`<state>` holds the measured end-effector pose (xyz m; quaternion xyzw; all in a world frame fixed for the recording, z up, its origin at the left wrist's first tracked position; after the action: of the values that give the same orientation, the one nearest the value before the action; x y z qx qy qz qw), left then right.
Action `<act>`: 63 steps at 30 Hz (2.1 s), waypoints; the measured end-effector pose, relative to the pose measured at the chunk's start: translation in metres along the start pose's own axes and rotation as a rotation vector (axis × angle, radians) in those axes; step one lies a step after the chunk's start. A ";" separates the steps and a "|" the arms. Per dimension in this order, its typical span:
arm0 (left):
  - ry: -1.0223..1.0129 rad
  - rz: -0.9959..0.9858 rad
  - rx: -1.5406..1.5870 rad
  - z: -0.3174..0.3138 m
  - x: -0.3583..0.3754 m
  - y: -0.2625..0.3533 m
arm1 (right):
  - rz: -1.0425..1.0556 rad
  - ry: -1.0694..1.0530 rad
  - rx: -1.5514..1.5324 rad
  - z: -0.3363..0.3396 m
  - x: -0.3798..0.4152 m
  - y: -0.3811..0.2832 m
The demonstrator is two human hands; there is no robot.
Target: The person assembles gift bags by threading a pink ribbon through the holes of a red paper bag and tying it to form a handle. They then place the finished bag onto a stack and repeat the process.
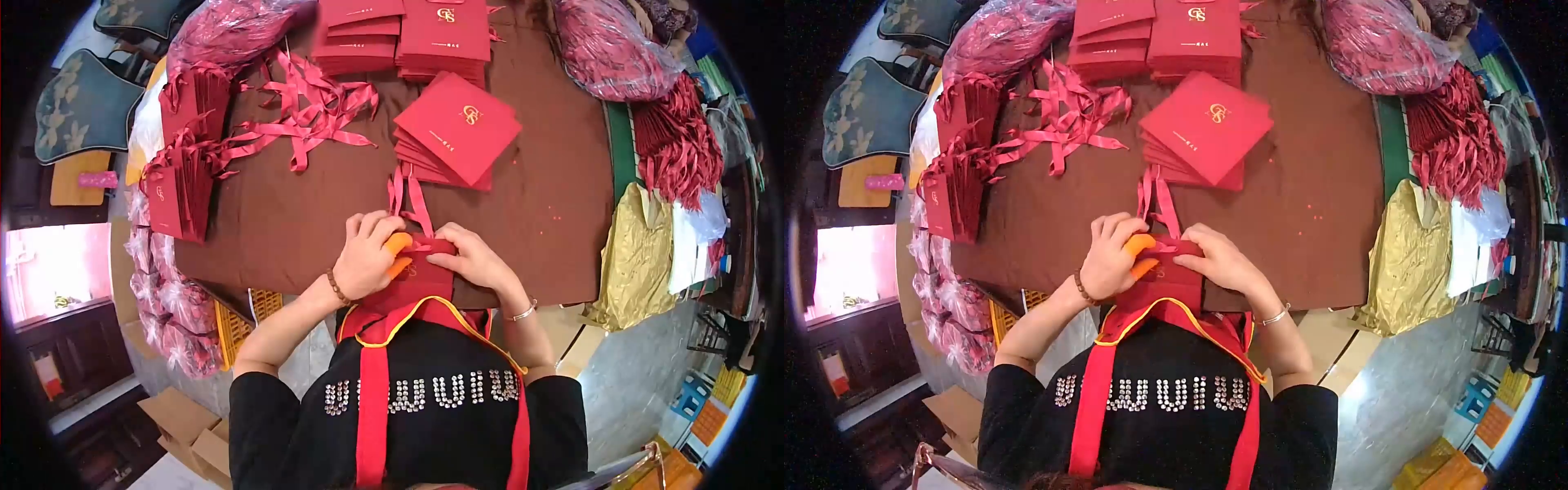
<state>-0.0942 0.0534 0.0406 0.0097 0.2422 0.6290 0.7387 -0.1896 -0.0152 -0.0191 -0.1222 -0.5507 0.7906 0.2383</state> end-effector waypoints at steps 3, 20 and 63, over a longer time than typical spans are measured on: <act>0.055 0.031 0.028 0.006 0.006 0.001 | -0.057 -0.010 -0.028 0.001 0.001 0.003; -0.128 0.531 0.429 -0.015 0.016 -0.035 | -0.017 0.075 0.043 0.000 0.007 -0.001; 0.201 0.230 0.046 0.016 0.025 -0.012 | -0.088 0.023 -0.062 -0.005 0.007 -0.003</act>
<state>-0.0744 0.0789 0.0424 -0.0086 0.3265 0.7014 0.6336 -0.1929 -0.0067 -0.0173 -0.1143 -0.5771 0.7605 0.2750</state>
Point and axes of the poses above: each hand's wrist, its own x-axis away from the middle knuckle, its own z-axis out of the back of the hand, y = z × x, the point moved 9 cm from there along -x, towards the middle knuckle, and after that the axes turned 7 degrees about y, right-handed, at the moved point
